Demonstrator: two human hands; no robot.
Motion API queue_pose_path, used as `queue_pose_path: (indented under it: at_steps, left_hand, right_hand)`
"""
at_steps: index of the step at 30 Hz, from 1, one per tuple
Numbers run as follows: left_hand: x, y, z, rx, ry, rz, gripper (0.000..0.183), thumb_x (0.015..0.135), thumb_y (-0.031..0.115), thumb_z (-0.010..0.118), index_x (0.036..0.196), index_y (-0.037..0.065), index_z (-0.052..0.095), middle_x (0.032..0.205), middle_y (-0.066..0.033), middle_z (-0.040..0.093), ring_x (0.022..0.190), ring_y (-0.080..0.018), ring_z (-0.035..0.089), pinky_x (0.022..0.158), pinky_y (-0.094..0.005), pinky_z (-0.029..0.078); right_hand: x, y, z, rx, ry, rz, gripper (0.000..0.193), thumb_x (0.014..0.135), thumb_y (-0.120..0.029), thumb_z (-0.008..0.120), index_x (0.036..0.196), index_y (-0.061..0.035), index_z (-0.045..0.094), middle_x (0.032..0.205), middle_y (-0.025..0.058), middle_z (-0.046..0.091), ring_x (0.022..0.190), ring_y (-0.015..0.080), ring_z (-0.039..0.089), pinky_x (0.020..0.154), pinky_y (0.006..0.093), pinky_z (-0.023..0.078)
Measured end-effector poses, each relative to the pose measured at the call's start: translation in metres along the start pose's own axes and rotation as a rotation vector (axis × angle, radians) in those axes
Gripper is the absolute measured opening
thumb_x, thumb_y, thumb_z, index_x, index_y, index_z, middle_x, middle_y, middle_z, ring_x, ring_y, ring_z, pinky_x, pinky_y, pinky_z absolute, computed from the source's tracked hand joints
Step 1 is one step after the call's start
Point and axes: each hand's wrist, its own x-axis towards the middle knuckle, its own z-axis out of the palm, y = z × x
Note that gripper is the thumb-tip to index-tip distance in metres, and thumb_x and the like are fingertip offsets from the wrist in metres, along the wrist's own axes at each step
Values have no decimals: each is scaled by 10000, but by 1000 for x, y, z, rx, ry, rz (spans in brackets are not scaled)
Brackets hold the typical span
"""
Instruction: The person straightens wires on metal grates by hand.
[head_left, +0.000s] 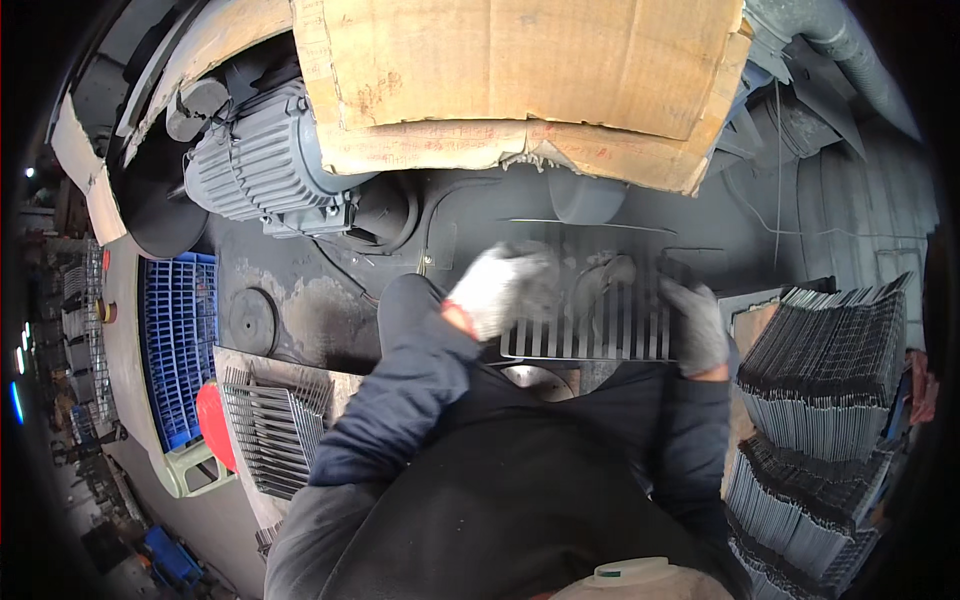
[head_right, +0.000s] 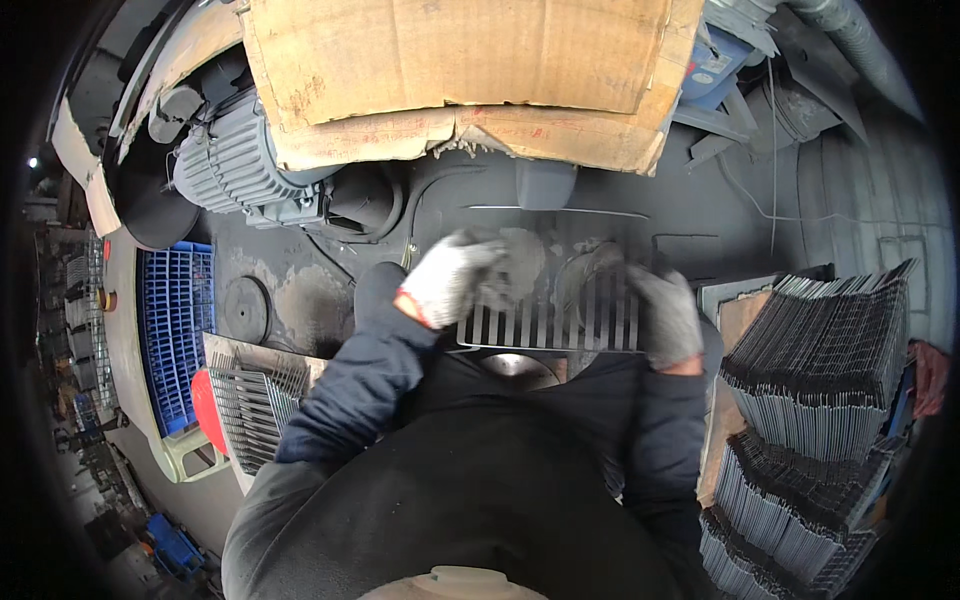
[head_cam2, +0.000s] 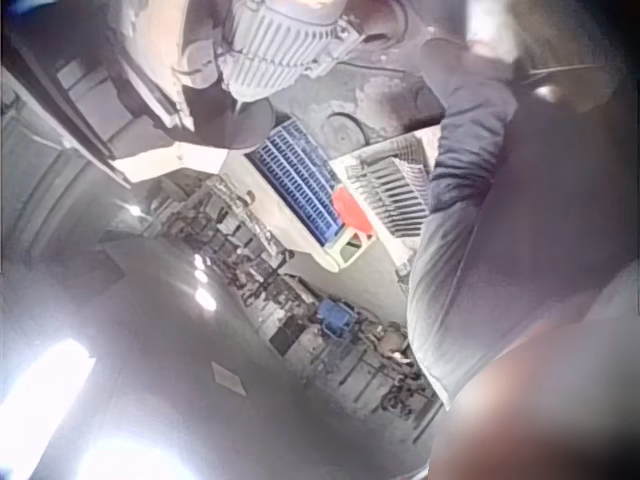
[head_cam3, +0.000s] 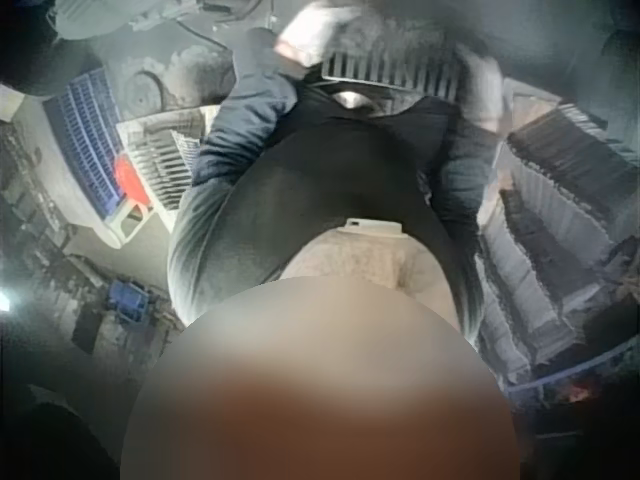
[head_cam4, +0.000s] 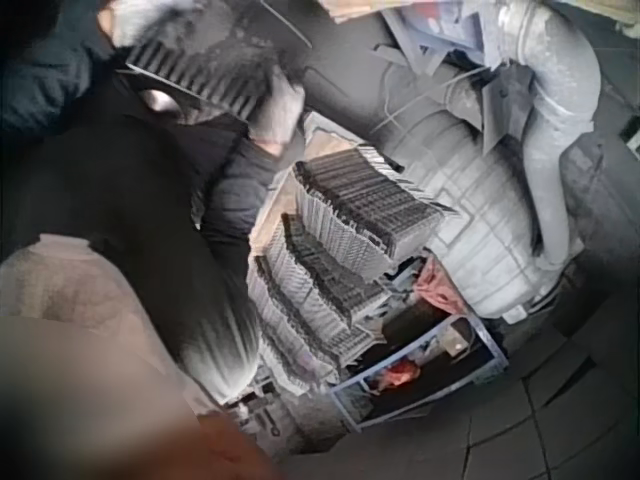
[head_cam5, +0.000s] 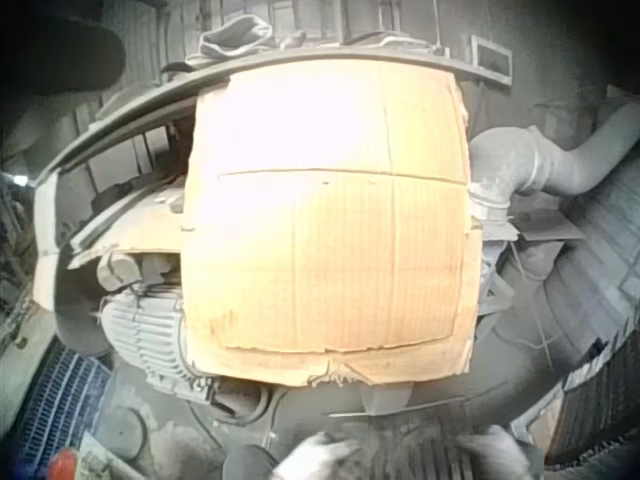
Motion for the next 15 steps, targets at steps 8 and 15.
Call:
queue_pose_path:
  at_steps: [8,15]
  left_hand:
    - [-13,23,-42,133,2,-25,209,1049,223,650,1042,16,678,796,-82,680,635,-201,667,600,-388,598]
    - [35,-22,16,139,15,91,173,1024,140,679,1079,-25,680,816,-69,687,669,-166,654,609,-324,558]
  right_hand:
    - [9,18,39,-365,61,63,294,1057,-195,638,1205,37,739,1102,79,764,1031,151,708,879,278,566]
    - [-2,-2,-38,-67,131,-114,295,1006,-164,713,1232,24,742,1078,84,778,926,164,733,831,291,580]
